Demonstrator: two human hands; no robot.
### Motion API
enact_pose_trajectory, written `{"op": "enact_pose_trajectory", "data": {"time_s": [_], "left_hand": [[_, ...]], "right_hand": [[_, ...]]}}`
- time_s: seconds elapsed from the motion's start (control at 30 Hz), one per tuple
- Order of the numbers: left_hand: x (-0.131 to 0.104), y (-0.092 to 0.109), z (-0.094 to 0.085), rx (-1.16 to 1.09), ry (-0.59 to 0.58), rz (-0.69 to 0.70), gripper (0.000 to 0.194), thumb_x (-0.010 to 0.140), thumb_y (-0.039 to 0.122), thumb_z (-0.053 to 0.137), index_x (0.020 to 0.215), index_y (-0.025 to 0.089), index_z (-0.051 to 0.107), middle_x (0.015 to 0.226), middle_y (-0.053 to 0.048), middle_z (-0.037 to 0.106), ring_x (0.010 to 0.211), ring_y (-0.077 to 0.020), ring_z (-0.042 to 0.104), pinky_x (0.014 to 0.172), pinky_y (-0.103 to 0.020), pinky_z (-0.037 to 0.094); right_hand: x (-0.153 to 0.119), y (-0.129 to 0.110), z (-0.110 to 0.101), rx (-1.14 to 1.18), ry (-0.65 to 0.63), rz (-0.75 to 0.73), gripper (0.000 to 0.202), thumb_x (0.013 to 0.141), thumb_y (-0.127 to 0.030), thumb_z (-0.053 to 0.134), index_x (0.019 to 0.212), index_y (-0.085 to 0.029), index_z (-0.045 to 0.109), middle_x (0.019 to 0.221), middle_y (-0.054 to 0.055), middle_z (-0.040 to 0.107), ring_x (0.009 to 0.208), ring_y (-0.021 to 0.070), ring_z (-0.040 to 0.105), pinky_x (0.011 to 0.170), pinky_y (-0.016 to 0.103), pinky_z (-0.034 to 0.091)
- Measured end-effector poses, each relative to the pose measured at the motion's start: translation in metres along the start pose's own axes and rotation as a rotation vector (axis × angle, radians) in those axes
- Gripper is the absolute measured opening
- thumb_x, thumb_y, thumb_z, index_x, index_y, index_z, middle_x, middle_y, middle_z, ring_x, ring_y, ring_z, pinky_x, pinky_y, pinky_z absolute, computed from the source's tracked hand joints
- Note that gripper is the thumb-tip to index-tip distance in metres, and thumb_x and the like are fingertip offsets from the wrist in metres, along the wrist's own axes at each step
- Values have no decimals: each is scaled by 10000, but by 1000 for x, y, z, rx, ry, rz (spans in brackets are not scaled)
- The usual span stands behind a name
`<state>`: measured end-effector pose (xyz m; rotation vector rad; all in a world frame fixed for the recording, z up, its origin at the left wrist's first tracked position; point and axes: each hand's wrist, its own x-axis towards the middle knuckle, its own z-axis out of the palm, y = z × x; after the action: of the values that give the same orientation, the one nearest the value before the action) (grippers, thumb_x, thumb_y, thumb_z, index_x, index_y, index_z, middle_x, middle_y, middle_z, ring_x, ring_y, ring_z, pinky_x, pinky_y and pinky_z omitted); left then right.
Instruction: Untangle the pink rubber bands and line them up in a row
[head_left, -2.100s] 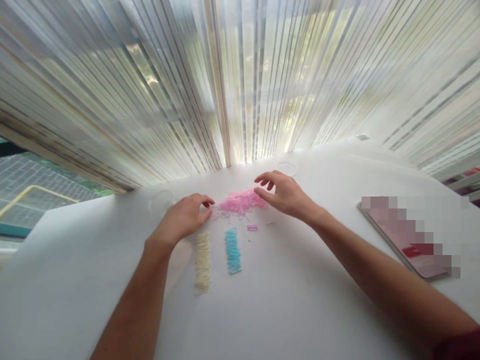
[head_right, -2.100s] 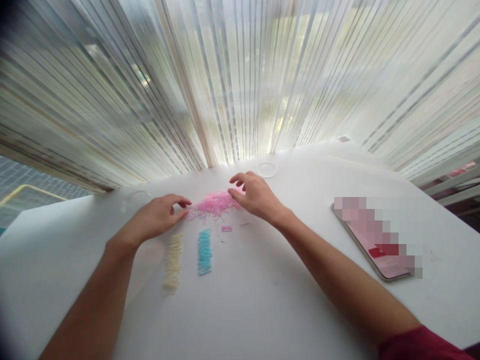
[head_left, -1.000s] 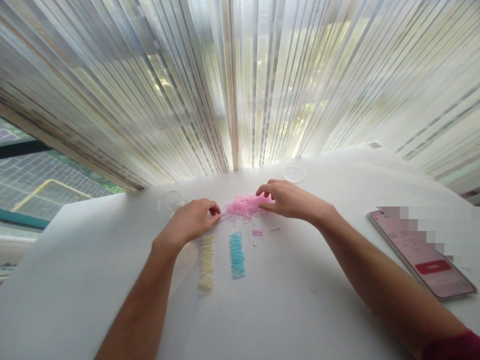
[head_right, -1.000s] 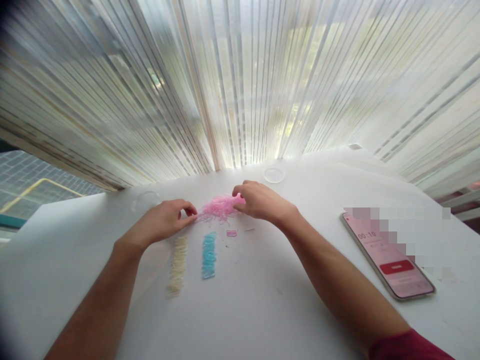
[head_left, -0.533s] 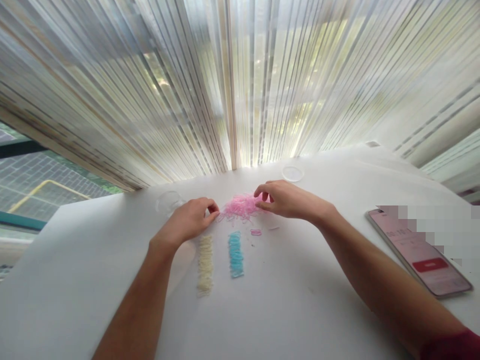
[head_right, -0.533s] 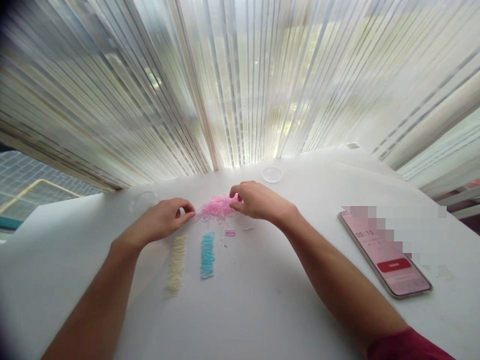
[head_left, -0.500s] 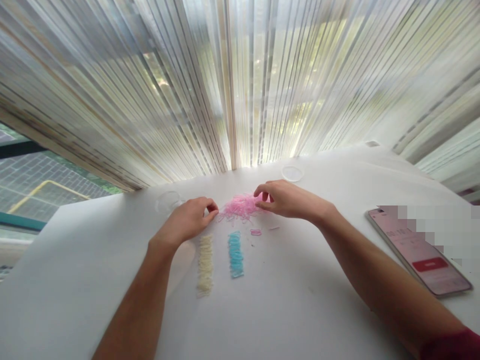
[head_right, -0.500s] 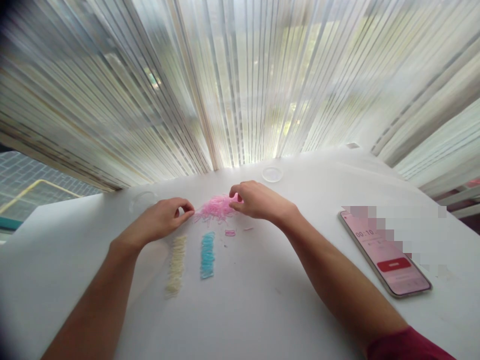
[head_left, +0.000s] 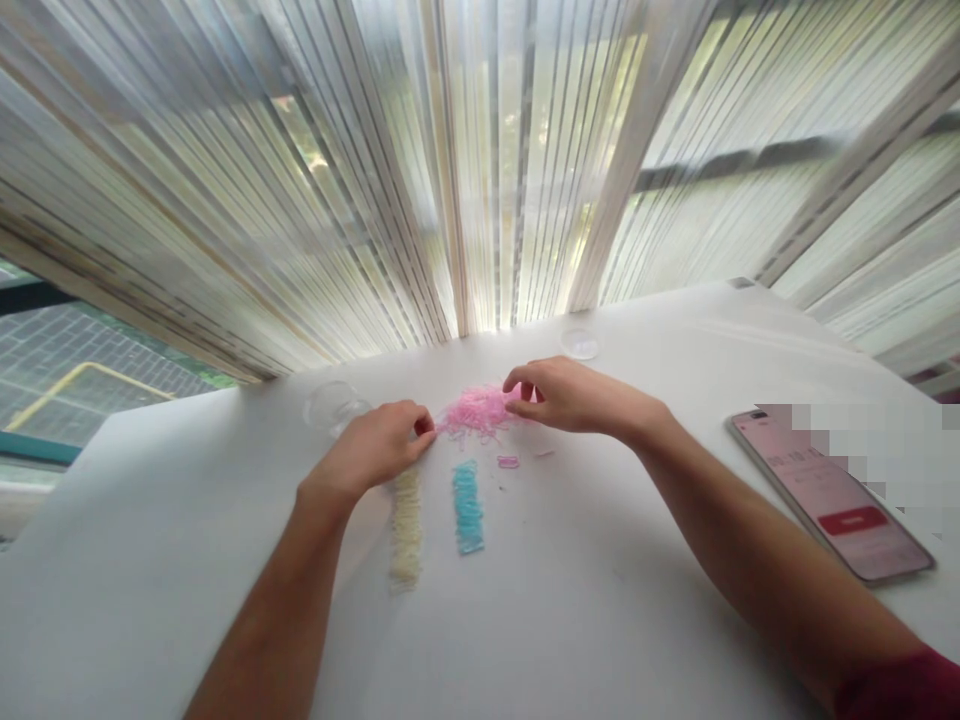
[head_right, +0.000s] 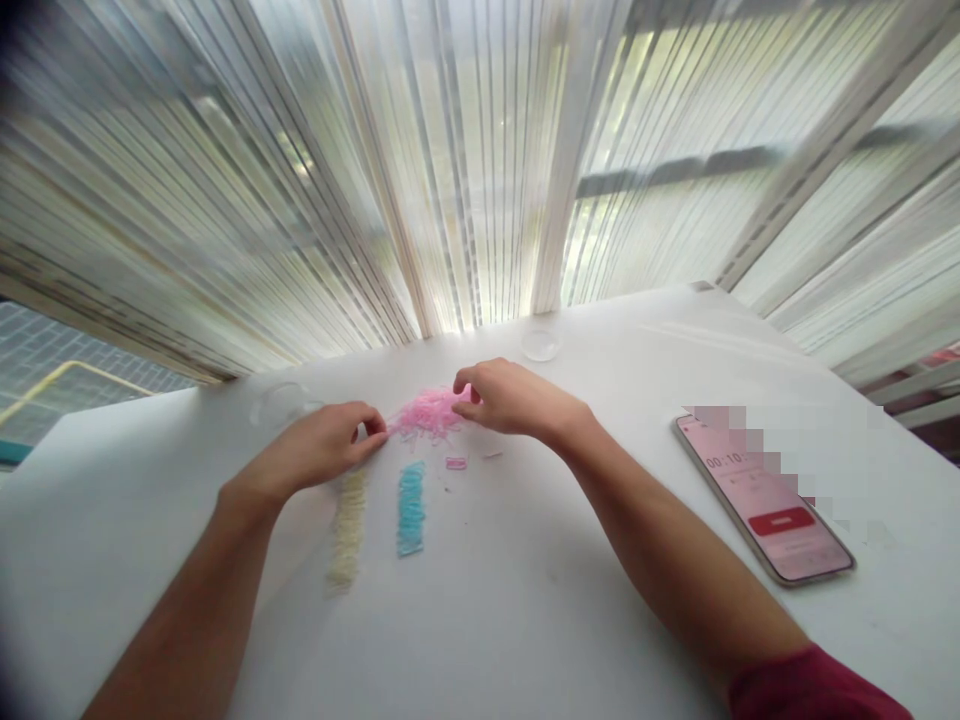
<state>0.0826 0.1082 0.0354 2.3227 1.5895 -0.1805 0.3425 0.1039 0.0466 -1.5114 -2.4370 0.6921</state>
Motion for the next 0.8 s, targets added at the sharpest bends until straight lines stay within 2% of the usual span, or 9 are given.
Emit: {"op": "enact_pose_trajectory", "data": {"time_s": [0.27,0.43,0.57,0.67,0.8], "left_hand": [[-2,-9,-3,-154,26,95,292,905,428,470,926,209,662,859,-40,693,753,-203,626,713,-313,455],[0,-1,0,-239,36,165,302,926,450,471,938,207,649,818,-20,685,718,-187,619,685,-298,453],[2,6,2,-319,45,229,299,926,450,499,957,202,663,807,-14,692,692,-175,613,667,-283,461],[3,7,1,-360,58,250,280,918,422,523,973,194,675,825,-19,703,695,-170,614,684,-281,475],[3,3,1,-380,65,251,262,920,388,529,1019,201,684,883,-24,719,745,-171,627,722,-283,486]], "right_hand": [[1,-1,4,21,27,-47,246,911,-305,632,1105,-177,714,942,56,746,804,177,651,676,260,432],[10,-9,21,111,103,-180,237,910,-224,649,1131,-149,695,950,69,729,798,156,644,729,258,451],[17,-17,32,215,92,-265,182,895,-163,658,1064,-142,721,921,61,733,796,144,647,739,243,449],[19,-19,35,221,65,-273,134,888,-122,641,961,-144,752,869,50,745,755,137,637,695,232,423],[20,-14,35,199,77,-230,141,890,-147,633,941,-151,765,851,51,753,731,139,628,675,235,401]]}}
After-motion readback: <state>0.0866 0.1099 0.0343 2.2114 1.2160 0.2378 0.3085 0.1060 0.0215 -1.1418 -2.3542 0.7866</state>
